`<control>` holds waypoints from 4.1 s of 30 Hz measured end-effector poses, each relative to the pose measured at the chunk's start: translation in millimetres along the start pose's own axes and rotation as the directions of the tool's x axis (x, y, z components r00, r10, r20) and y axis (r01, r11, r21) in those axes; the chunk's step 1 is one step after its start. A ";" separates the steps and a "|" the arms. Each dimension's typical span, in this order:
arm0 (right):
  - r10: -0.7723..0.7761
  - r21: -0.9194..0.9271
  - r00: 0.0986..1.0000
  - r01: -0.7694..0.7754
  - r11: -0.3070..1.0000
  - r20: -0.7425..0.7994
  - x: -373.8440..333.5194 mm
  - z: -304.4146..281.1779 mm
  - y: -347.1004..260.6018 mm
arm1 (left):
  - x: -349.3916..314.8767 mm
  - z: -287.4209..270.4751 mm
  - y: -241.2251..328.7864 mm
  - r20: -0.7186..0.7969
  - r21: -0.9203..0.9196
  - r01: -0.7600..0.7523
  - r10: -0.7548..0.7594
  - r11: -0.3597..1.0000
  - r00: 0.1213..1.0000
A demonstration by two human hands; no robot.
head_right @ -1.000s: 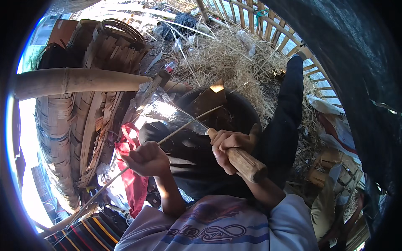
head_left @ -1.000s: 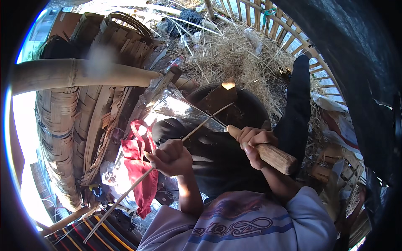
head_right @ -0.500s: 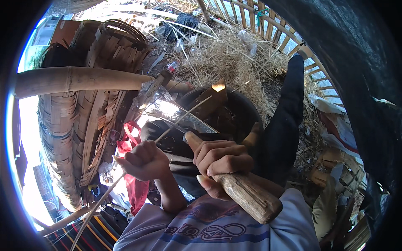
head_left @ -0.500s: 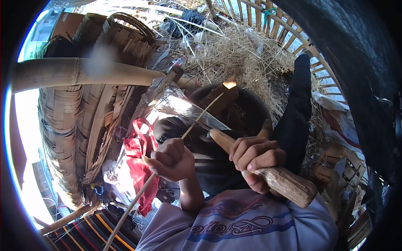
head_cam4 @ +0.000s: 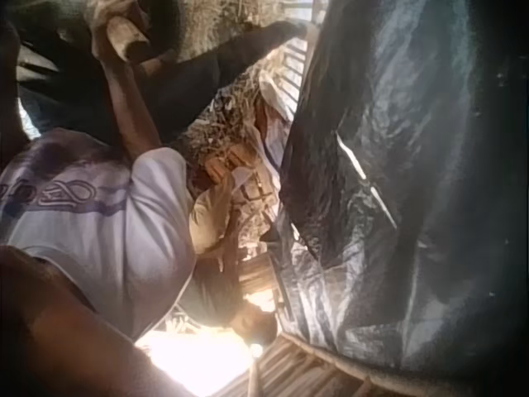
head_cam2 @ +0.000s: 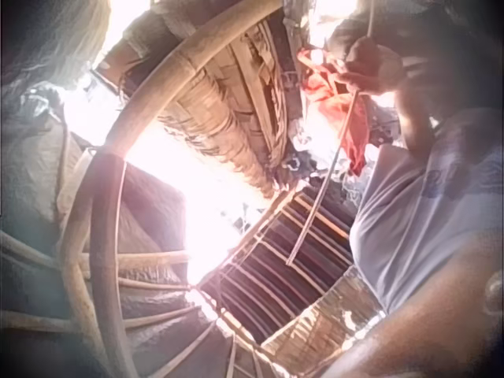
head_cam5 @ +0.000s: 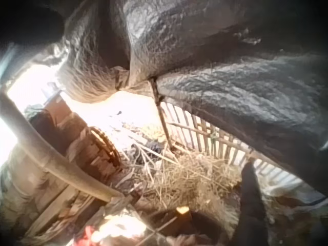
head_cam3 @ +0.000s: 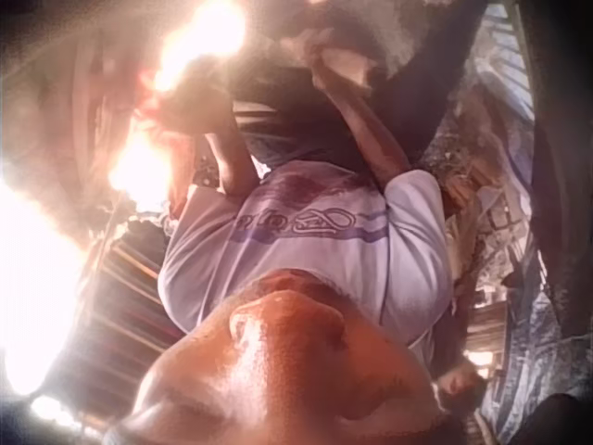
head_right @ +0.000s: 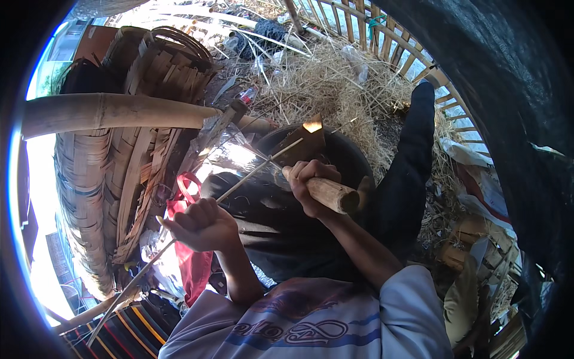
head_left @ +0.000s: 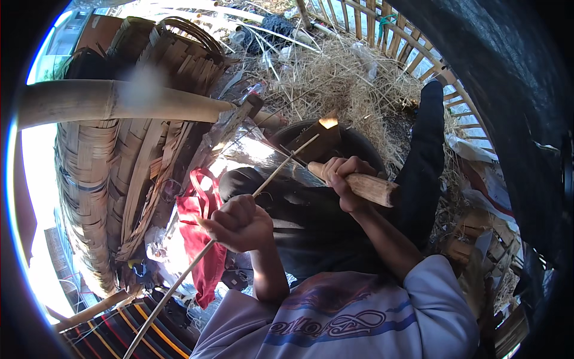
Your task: The person shaves a thin wooden stick along its length using a knife.
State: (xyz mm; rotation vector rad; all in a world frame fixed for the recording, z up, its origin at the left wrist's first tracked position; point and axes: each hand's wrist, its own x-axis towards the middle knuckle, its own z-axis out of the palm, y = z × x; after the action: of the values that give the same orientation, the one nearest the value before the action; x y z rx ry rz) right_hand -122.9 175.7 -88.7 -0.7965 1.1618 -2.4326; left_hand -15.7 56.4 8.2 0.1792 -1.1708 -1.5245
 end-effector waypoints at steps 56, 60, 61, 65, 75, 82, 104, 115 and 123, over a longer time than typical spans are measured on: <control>0.495 -0.136 0.852 -0.518 0.844 -0.173 7.0 -80.3 94.4 | 7.6 -3.7 1.6 0.362 -0.106 0.043 -0.002 0.993 0.932; 0.163 -0.038 0.986 -0.163 0.986 0.018 -5.0 -49.2 74.3 | 9.1 -12.9 8.8 0.312 -0.051 -0.001 0.017 0.999 0.950; 0.212 -0.276 0.977 -0.203 0.940 0.001 -9.0 -47.8 70.0 | 10.8 -10.9 7.6 0.305 -0.026 -0.010 0.018 1.000 0.952; 0.233 -0.412 0.909 -0.369 0.833 -0.345 -8.0 -47.9 54.2 | 11.4 -7.1 1.4 0.238 -0.047 0.001 0.010 0.999 0.971; -0.183 0.240 0.963 0.134 0.962 0.196 44.1 8.1 -93.2 | 15.0 0.5 0.3 0.389 -0.072 0.007 0.021 0.997 0.921; -0.187 0.176 0.978 0.169 0.970 0.091 38.4 20.6 -77.1 | 9.7 -9.1 5.7 0.391 -0.067 0.006 0.020 0.998 0.920; -0.229 0.058 0.960 0.222 0.973 0.161 31.0 28.3 -75.7 | 8.3 4.5 8.5 0.390 -0.032 0.004 0.008 0.999 0.921; -0.028 -0.049 0.996 0.032 0.998 0.083 25.7 -6.9 -15.3 | 8.0 4.3 0.8 0.388 -0.053 0.020 0.002 0.998 0.922; -0.083 0.187 0.995 0.070 0.980 0.061 24.0 -2.7 -18.1 | 11.8 -5.4 6.4 0.383 -0.033 -0.014 0.025 0.999 0.923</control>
State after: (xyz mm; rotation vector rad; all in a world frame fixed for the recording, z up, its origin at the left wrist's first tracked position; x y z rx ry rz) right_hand -144.5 176.2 -67.6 -0.8737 0.8801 -2.5088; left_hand -11.9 44.7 15.8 -0.1606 -1.4504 -1.6023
